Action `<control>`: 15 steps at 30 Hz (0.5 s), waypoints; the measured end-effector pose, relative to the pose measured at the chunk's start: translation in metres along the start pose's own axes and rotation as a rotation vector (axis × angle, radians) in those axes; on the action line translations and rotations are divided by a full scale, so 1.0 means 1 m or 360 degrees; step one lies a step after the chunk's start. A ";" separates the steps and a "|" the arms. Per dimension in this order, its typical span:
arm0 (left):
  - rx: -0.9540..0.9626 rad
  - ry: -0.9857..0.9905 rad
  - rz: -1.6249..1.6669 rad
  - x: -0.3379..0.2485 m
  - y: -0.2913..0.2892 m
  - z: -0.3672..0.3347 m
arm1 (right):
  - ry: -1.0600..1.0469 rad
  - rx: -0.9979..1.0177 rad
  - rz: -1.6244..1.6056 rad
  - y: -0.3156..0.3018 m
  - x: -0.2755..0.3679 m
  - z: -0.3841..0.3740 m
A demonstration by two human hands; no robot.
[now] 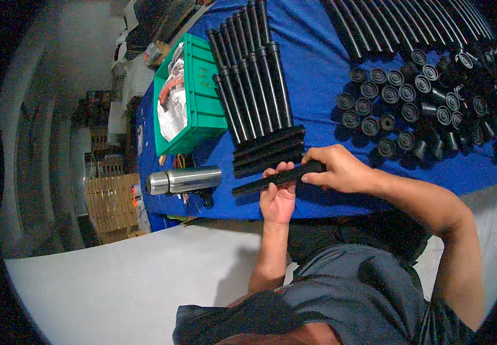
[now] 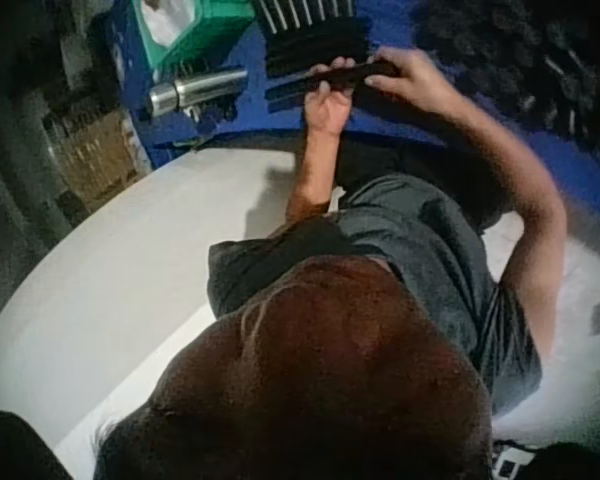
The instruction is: Attaching plastic end caps to black cylinders/tubes at a workbench.
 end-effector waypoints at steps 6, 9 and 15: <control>0.0021 0.0004 0.0087 0.002 -0.002 0.000 | -0.0625 -0.0215 0.0405 0.001 -0.007 0.000; -0.0011 -0.0015 0.0006 0.000 0.002 0.000 | 0.0194 0.0062 -0.0082 -0.001 0.003 -0.002; -0.0023 -0.0018 0.0115 0.000 -0.001 0.000 | -0.0772 -0.0258 0.0588 0.000 0.003 0.000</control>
Point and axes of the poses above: each hand's wrist, its own z-axis away from the middle knuckle, its own y-axis out of the palm, x = y × z, the point moved 1 cm from there along -z, towards the middle knuckle, and after that the axes turned 3 degrees about x, right-handed, at the moved point
